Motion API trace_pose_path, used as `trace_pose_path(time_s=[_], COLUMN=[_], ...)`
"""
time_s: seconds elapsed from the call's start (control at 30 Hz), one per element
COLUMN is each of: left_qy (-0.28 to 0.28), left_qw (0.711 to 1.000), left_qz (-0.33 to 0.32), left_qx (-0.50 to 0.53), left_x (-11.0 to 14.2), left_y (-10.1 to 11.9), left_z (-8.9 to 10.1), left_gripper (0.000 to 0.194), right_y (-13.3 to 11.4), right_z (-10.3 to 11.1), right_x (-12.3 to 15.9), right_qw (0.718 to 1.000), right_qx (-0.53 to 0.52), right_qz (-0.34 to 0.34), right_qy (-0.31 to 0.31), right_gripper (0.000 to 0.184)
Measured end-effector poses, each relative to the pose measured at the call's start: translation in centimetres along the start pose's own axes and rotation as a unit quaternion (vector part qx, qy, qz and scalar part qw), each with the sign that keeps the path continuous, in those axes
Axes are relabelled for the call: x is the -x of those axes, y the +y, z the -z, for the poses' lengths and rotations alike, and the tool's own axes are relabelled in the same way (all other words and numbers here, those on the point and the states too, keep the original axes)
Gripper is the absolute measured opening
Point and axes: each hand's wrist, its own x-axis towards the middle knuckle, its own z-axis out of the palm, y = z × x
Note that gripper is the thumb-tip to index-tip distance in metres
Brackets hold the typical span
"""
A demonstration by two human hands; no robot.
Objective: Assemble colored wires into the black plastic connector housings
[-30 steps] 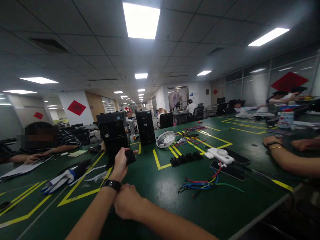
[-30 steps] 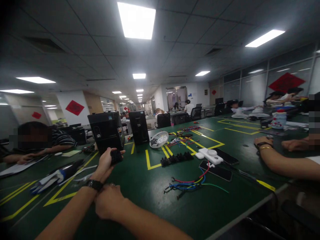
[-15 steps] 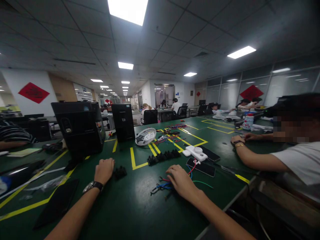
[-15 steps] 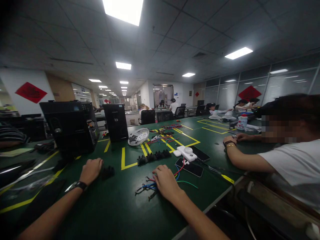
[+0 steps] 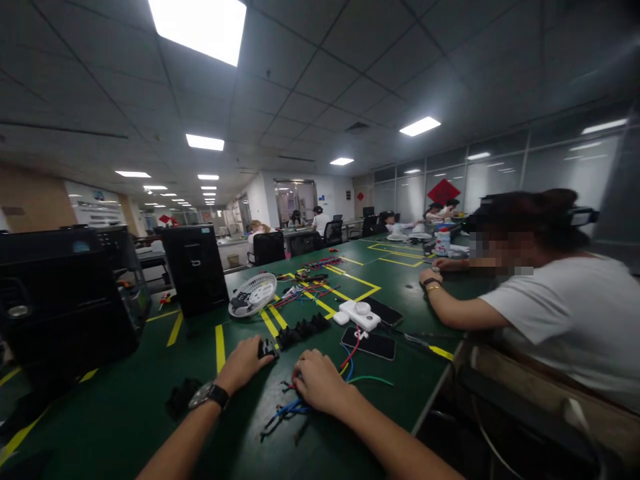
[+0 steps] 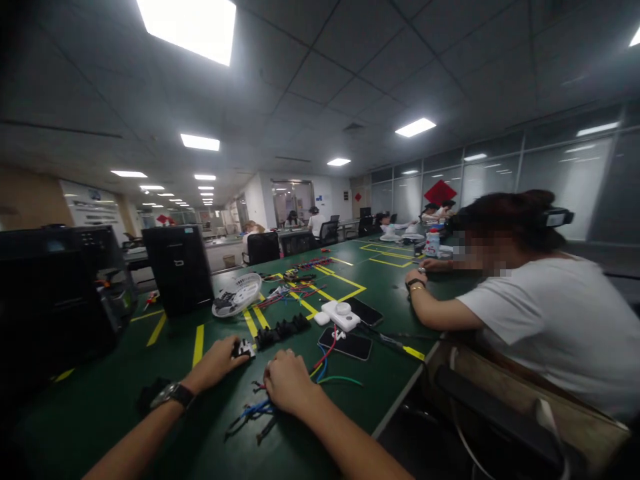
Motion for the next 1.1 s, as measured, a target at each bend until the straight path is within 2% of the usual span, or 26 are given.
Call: trace_pose_path(time_s=[0.07, 0.13, 0.27, 0.4, 0.5, 0.57, 0.63, 0.7, 0.77, 0.87, 0.97, 1.03, 1.1], left_qy=[-0.060, -0.077, -0.010, 0.059, 0.087, 0.108, 0.125, 0.124, 0.123, 0.130, 0.120, 0.100, 0.074], left_qw=[0.995, 0.991, 0.996, 0.992, 0.993, 0.994, 0.990, 0.985, 0.973, 0.953, 0.949, 0.947, 0.936], left_qz=[-0.014, -0.017, 0.022, 0.047, 0.047, 0.032, 0.032, 0.035, 0.039, 0.040, 0.032, 0.027, 0.032], left_qx=[-0.075, -0.108, -0.087, -0.101, -0.065, -0.011, 0.060, 0.119, 0.189, 0.272, 0.289, 0.304, 0.343], left_x=[1.3, 3.3, 7.8, 9.6, 10.2, 11.0, 11.6, 12.1, 12.4, 12.6, 12.5, 12.3, 12.1], left_y=[-0.5, -1.2, -3.3, -4.6, -3.4, -2.0, -1.1, -0.6, -0.6, -0.8, -1.1, -1.3, -1.5], left_z=[0.9, 2.8, 6.7, 8.8, 9.5, 9.7, 9.9, 10.2, 10.5, 11.0, 11.4, 11.5, 11.4], left_gripper=[0.035, 0.042, 0.053, 0.055, 0.055, 0.052, 0.050, 0.049, 0.052, 0.061, 0.072, 0.078, 0.079], right_y=[-0.1, -0.3, -1.1, -2.3, -4.2, -6.1, -8.2, -10.6, -13.1, -16.0, -17.0, -16.9, -16.7], right_z=[-0.2, -0.5, -0.7, 0.8, 3.2, 4.7, 5.4, 4.6, 2.7, -1.1, -3.8, -4.5, -4.7], right_x=[-0.1, -0.5, -1.9, -3.8, -4.5, -4.8, -5.2, -5.6, -5.8, -5.6, -5.4, -5.2, -5.0], right_qw=[1.000, 0.999, 0.998, 0.995, 0.976, 0.957, 0.937, 0.927, 0.924, 0.922, 0.921, 0.913, 0.893], right_qx=[-0.005, 0.001, 0.002, -0.086, -0.176, -0.224, -0.265, -0.304, -0.334, -0.363, -0.380, -0.400, -0.447], right_qz=[0.022, 0.041, 0.053, 0.007, 0.010, 0.022, 0.042, 0.083, 0.119, 0.106, 0.079, 0.073, 0.050], right_qy=[-0.005, -0.015, -0.015, 0.053, 0.128, 0.182, 0.223, 0.204, 0.142, 0.076, 0.047, 0.019, -0.012], right_gripper=[0.022, 0.022, 0.016, 0.021, 0.025, 0.027, 0.029, 0.028, 0.026, 0.023, 0.027, 0.032, 0.030])
